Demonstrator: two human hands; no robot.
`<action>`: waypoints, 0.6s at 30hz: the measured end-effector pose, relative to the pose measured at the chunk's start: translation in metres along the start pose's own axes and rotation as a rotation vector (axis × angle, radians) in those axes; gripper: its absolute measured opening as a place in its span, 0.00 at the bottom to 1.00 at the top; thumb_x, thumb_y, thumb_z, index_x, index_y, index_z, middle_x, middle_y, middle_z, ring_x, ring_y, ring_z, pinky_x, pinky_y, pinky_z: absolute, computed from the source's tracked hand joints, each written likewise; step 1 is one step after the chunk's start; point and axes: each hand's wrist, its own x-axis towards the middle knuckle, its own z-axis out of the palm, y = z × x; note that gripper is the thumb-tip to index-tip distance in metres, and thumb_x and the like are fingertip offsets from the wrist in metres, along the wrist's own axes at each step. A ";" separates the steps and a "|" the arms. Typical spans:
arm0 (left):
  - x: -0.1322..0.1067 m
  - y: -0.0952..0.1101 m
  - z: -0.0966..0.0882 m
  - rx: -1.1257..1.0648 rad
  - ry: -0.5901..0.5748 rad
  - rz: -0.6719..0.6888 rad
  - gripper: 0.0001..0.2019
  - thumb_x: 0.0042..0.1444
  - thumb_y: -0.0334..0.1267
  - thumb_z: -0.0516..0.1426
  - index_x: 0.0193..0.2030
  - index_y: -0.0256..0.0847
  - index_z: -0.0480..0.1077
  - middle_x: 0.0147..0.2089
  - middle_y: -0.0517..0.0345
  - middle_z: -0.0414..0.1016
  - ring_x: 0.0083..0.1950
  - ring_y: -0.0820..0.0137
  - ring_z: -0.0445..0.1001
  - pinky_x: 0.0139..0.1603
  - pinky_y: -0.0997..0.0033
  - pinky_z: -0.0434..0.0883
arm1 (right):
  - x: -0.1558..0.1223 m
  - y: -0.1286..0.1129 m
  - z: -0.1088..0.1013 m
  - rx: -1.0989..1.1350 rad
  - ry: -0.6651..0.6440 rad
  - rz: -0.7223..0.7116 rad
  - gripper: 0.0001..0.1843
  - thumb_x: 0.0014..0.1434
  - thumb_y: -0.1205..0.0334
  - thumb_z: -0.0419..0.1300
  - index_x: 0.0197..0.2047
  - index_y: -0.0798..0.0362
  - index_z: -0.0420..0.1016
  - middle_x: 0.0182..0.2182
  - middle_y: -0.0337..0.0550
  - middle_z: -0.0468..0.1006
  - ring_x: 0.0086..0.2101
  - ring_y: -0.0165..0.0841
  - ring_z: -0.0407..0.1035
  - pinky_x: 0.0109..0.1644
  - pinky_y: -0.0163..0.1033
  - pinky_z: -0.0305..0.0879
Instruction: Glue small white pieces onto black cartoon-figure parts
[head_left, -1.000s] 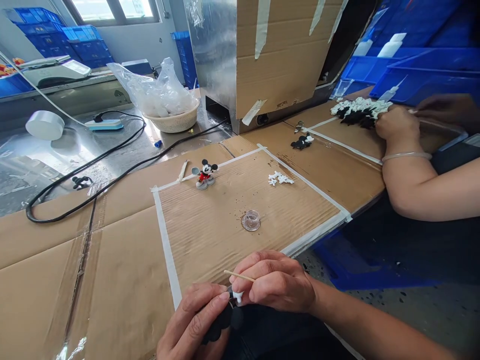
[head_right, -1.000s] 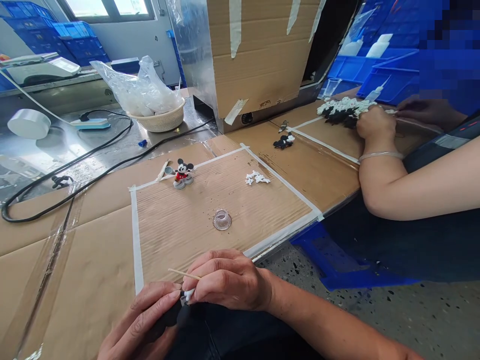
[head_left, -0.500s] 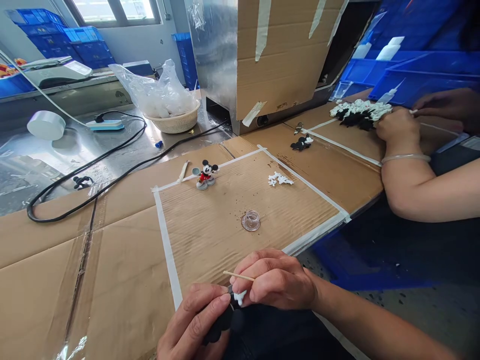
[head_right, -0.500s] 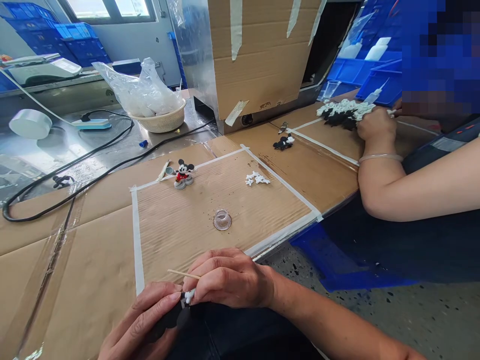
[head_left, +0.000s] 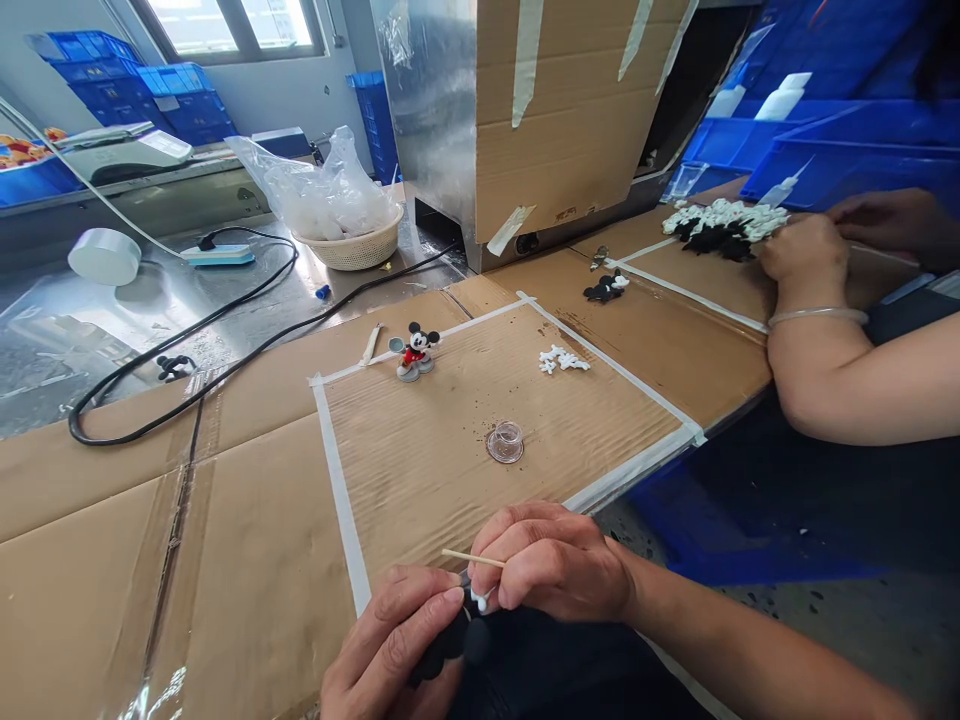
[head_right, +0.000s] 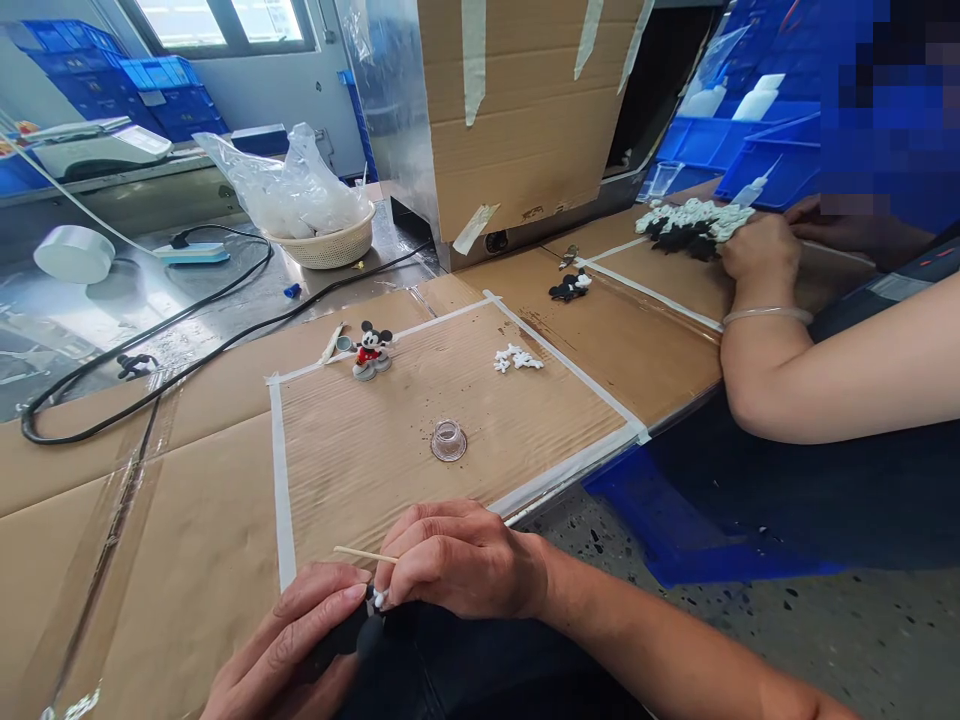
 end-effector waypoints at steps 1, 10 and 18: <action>0.000 0.000 -0.001 -0.004 -0.008 -0.005 0.15 0.56 0.23 0.60 0.50 0.31 0.73 0.42 0.48 0.76 0.44 0.67 0.77 0.38 0.72 0.78 | 0.000 0.000 0.000 0.000 0.001 0.003 0.04 0.66 0.73 0.57 0.37 0.59 0.70 0.32 0.51 0.80 0.36 0.30 0.74 0.42 0.35 0.77; 0.002 0.000 -0.005 0.022 -0.025 0.034 0.16 0.57 0.25 0.61 0.53 0.32 0.72 0.44 0.46 0.76 0.45 0.67 0.77 0.40 0.72 0.78 | 0.005 -0.006 -0.008 -0.135 0.008 -0.054 0.12 0.57 0.72 0.67 0.43 0.60 0.70 0.39 0.53 0.81 0.41 0.33 0.77 0.48 0.36 0.77; -0.020 -0.024 -0.112 0.338 -0.047 -0.137 0.17 0.57 0.27 0.61 0.52 0.44 0.68 0.50 0.51 0.78 0.50 0.67 0.79 0.48 0.69 0.78 | -0.011 -0.040 -0.041 -0.330 0.025 0.059 0.21 0.56 0.69 0.68 0.51 0.49 0.69 0.39 0.44 0.84 0.42 0.36 0.80 0.50 0.35 0.79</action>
